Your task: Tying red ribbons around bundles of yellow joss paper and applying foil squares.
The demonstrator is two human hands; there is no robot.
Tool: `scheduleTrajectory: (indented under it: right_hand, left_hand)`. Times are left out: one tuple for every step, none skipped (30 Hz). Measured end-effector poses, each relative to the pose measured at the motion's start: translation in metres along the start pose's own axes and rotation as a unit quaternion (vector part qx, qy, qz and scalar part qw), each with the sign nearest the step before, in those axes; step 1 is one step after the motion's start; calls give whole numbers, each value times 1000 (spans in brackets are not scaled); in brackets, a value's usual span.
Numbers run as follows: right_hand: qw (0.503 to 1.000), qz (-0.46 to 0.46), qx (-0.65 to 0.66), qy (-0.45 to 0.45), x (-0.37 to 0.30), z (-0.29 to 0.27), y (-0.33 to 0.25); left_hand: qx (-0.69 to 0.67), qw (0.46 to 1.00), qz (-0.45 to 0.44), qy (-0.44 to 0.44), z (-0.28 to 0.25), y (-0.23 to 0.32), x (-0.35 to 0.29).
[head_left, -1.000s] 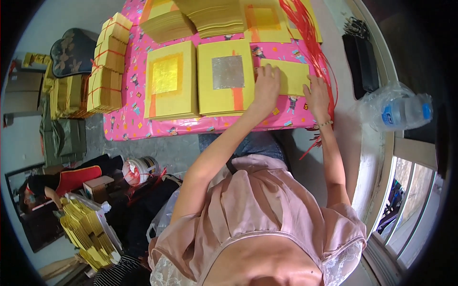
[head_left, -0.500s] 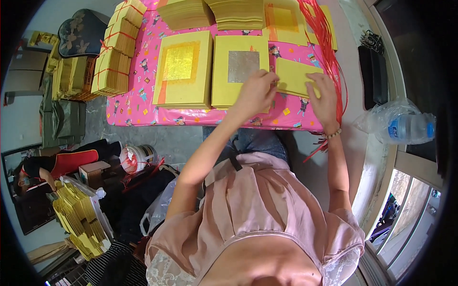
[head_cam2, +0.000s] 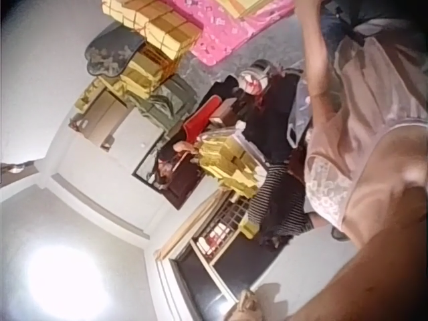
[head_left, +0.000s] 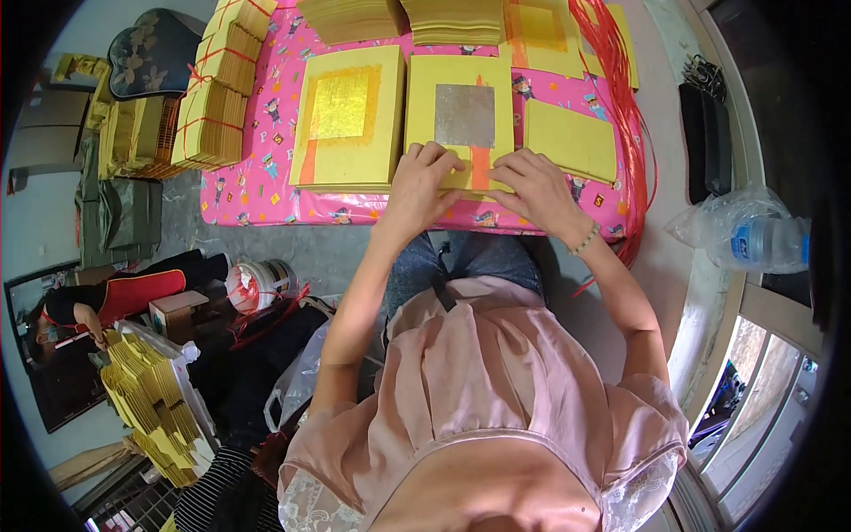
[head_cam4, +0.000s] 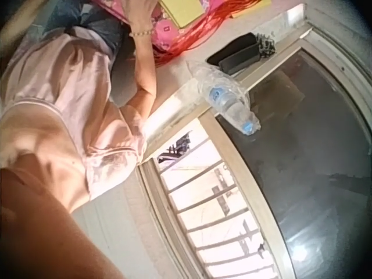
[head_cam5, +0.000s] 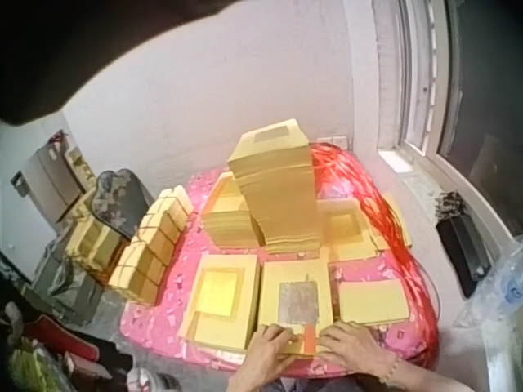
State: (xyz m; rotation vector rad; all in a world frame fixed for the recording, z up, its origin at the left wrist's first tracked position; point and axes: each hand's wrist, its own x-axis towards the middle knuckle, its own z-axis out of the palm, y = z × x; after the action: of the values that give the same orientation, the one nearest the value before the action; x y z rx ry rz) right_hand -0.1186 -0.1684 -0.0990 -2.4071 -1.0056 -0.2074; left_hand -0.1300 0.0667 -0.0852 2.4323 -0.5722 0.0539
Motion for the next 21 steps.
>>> scheduleTrajectory:
  right_hand:
    - [1000, -12, 9, 6, 0, 0, 1]
    - [1000, -11, 10, 5, 2, -1, 1]
    - [1000, -11, 28, 5, 3, -3, 1]
    - [999, -11, 45, 5, 3, -4, 1]
    - [999, -9, 46, 4, 4, -4, 2]
    - [999, -2, 54, 0, 5, -5, 3]
    - [998, 5, 63, -3, 6, -5, 3]
    - [998, 6, 64, -4, 5, -4, 4]
    - [997, 20, 78, -7, 6, -4, 5]
    - [995, 34, 93, -11, 6, -3, 6]
    - [995, 34, 95, -12, 7, -2, 6]
    - [994, 41, 99, -12, 7, -3, 7]
    - [993, 47, 104, -12, 7, -4, 7]
    - [994, 47, 102, -12, 7, -6, 7]
    - [992, 51, 111, -12, 8, -5, 8]
    - [991, 54, 120, -12, 8, -5, 9]
    - [991, 55, 121, -12, 9, -5, 10]
    - [990, 54, 128, -13, 9, -4, 11]
    - [989, 53, 136, -13, 9, -4, 11]
    - [989, 53, 136, -13, 9, -4, 11]
    - [989, 54, 139, -12, 8, -4, 11]
  left_hand:
    - [-4, 1000, 7, 0, 1, -2, 0]
    - [-5, 1000, 6, 0, 1, -4, -1]
    - [-17, 1000, 10, 3, 0, -6, -1]
    - [-28, 999, 14, 6, 0, -7, -2]
    - [-29, 999, 14, 5, 0, -8, -3]
    - [-37, 999, 13, 5, -1, -8, -3]
    - [-44, 999, 11, 4, -1, -8, -3]
    - [-44, 999, 11, 3, 0, -9, -3]
    - [-53, 998, 12, 10, 0, -10, -3]
    - [-61, 998, 12, 16, 1, -11, -3]
    - [-60, 998, 10, 15, 1, -12, -3]
    - [-65, 998, 11, 17, -1, -10, -2]
    - [-69, 997, 11, 19, -1, -9, -1]
    - [-70, 997, 13, 20, -1, -9, -1]
    - [-70, 997, 17, 24, -1, -10, -1]
    - [-69, 997, 22, 28, 0, -11, 0]
    - [-69, 997, 22, 27, 1, -12, 1]
    - [-70, 997, 19, 30, 1, -12, 0]
    - [-70, 997, 18, 34, 2, -12, 0]
    - [-70, 997, 17, 34, 2, -12, 1]
    - [-70, 997, 19, 38, 2, -11, 1]
